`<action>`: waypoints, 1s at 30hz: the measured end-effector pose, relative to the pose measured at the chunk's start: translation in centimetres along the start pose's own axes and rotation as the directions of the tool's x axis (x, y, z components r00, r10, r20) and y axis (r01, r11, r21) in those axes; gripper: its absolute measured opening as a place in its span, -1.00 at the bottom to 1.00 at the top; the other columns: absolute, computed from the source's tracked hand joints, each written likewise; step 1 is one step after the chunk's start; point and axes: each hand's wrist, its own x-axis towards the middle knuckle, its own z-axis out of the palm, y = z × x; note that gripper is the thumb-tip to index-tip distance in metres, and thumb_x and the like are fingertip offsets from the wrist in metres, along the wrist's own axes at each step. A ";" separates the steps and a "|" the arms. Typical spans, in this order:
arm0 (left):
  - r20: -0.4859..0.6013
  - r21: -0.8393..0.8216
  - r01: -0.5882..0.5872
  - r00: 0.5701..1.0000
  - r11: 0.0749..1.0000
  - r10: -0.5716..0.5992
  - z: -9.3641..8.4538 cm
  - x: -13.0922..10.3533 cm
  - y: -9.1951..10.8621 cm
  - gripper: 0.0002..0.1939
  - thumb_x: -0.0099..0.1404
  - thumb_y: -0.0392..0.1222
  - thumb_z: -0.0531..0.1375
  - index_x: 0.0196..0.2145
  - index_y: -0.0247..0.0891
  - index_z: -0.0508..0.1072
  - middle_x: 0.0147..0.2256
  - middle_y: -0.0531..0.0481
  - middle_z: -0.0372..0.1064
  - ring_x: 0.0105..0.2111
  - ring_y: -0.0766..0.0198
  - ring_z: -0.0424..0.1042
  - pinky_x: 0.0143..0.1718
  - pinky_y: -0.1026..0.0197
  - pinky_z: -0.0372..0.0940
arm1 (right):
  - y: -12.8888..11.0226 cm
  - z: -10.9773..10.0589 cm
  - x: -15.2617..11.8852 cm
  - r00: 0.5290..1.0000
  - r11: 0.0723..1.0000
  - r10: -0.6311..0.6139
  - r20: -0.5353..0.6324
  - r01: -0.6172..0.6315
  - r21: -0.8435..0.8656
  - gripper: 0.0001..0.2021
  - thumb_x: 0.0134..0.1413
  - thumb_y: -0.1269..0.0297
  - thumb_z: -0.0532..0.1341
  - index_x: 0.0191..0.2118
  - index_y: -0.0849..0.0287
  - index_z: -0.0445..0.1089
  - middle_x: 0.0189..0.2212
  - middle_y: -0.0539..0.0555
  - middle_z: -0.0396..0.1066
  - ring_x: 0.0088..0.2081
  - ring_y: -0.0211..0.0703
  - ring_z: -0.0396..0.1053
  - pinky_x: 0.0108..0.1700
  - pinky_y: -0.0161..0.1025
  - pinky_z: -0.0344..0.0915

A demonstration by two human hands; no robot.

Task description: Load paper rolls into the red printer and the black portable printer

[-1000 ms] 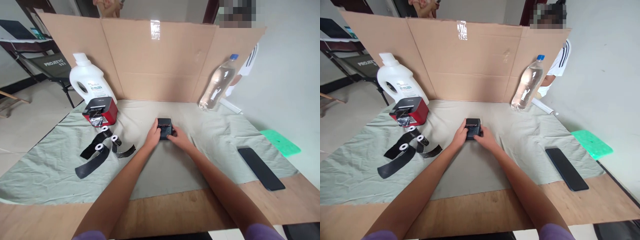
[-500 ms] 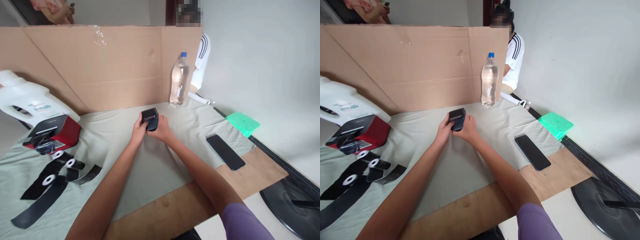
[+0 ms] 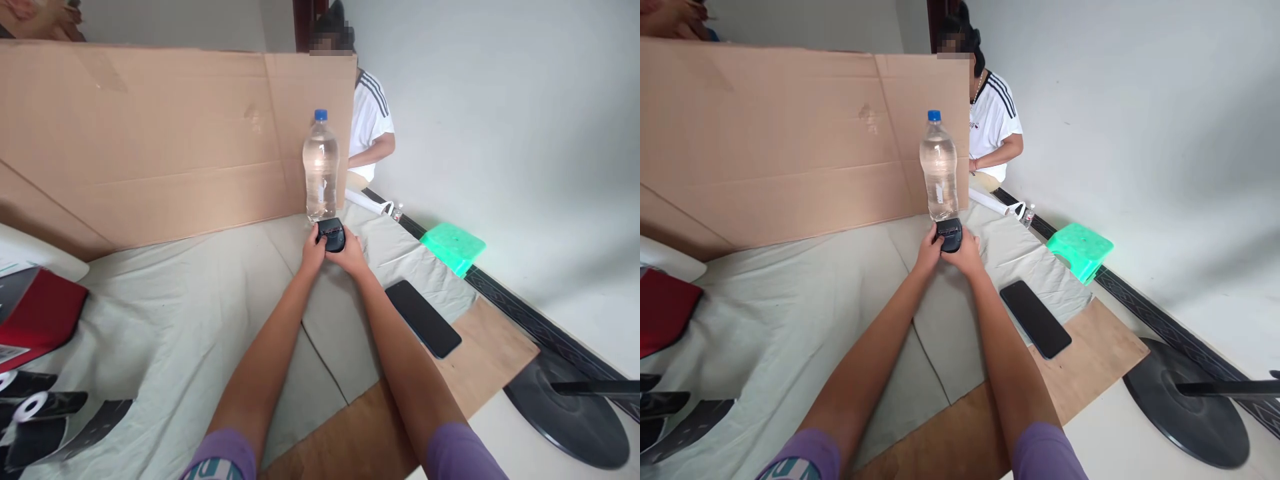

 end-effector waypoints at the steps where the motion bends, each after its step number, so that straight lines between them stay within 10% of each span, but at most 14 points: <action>1: 0.001 -0.018 0.009 1.000 1.000 -0.009 0.2 0.1 -0.2 -0.36 0.40 -0.26 0.04 0.39 -0.35 0.07 0.38 -0.15 0.02 0.37 0.19 0.08 0.35 0.13 0.04 | 0.4 0.1 0.1 1.000 1.000 0.007 0.000 -0.007 -0.007 -0.21 -0.26 0.02 0.41 0.16 0.17 0.25 0.01 0.23 0.44 0.05 0.25 0.31 0.09 0.05 0.23; 10: 0.006 -0.043 0.082 0.997 0.996 -0.081 0.8 -0.1 0.0 -0.35 0.37 -0.31 0.07 0.39 -0.31 0.09 0.38 -0.12 0.04 0.37 0.17 0.06 0.38 0.10 -0.05 | 1.8 0.5 0.4 0.999 1.000 0.017 0.051 -0.017 -0.008 -0.20 -0.23 0.00 0.38 0.20 0.19 0.28 -0.03 0.24 0.47 0.04 0.28 0.36 0.11 0.15 0.25; 17: -0.045 -0.111 -0.123 0.992 0.986 0.118 -4.6 -6.5 8.8 -0.37 0.40 -0.22 0.05 0.39 -0.27 0.11 0.41 -0.07 -0.05 0.41 0.19 -0.04 0.40 0.18 -0.08 | -0.1 -0.5 0.5 0.987 0.985 0.151 0.053 -0.146 -0.088 0.24 -0.29 -0.04 0.40 0.45 0.30 -0.23 0.36 0.44 0.00 0.34 0.53 -0.05 0.27 0.37 -0.06; 21: -0.013 -0.106 -0.110 0.994 0.988 0.109 -14.2 -14.2 13.5 -0.37 0.37 -0.20 0.11 0.37 -0.15 0.17 0.39 0.00 -0.01 0.40 0.14 -0.02 0.40 0.08 -0.05 | -5.3 -1.1 -0.6 0.991 0.990 -0.046 -0.129 0.028 -0.137 0.26 -0.24 -0.02 0.41 0.46 0.25 -0.34 0.40 0.46 -0.17 0.33 0.59 -0.15 0.22 0.49 -0.14; 25: -0.247 0.006 -0.041 0.968 0.999 0.041 -28.6 -21.6 14.1 -0.40 0.29 -0.17 0.21 0.28 -0.11 0.30 0.33 -0.04 0.16 0.35 0.05 0.12 0.36 0.00 0.07 | -12.9 2.6 -3.7 0.914 0.918 -0.397 -0.085 0.395 -0.037 -0.06 -0.05 0.03 0.33 0.41 0.17 -0.04 0.33 0.37 0.05 0.32 0.41 -0.01 0.26 0.39 -0.06; 30: -0.791 0.071 0.006 0.610 0.997 0.053 -46.9 -24.4 10.2 -0.48 0.27 -0.29 0.20 0.20 -0.27 0.34 0.32 -0.12 0.19 0.32 0.15 0.16 0.37 0.04 0.04 | -23.8 14.3 -8.6 0.796 0.786 -0.565 0.217 0.440 0.434 -0.46 0.13 0.16 0.22 0.24 0.06 0.29 0.22 0.20 0.31 0.26 0.10 0.24 0.32 0.13 0.12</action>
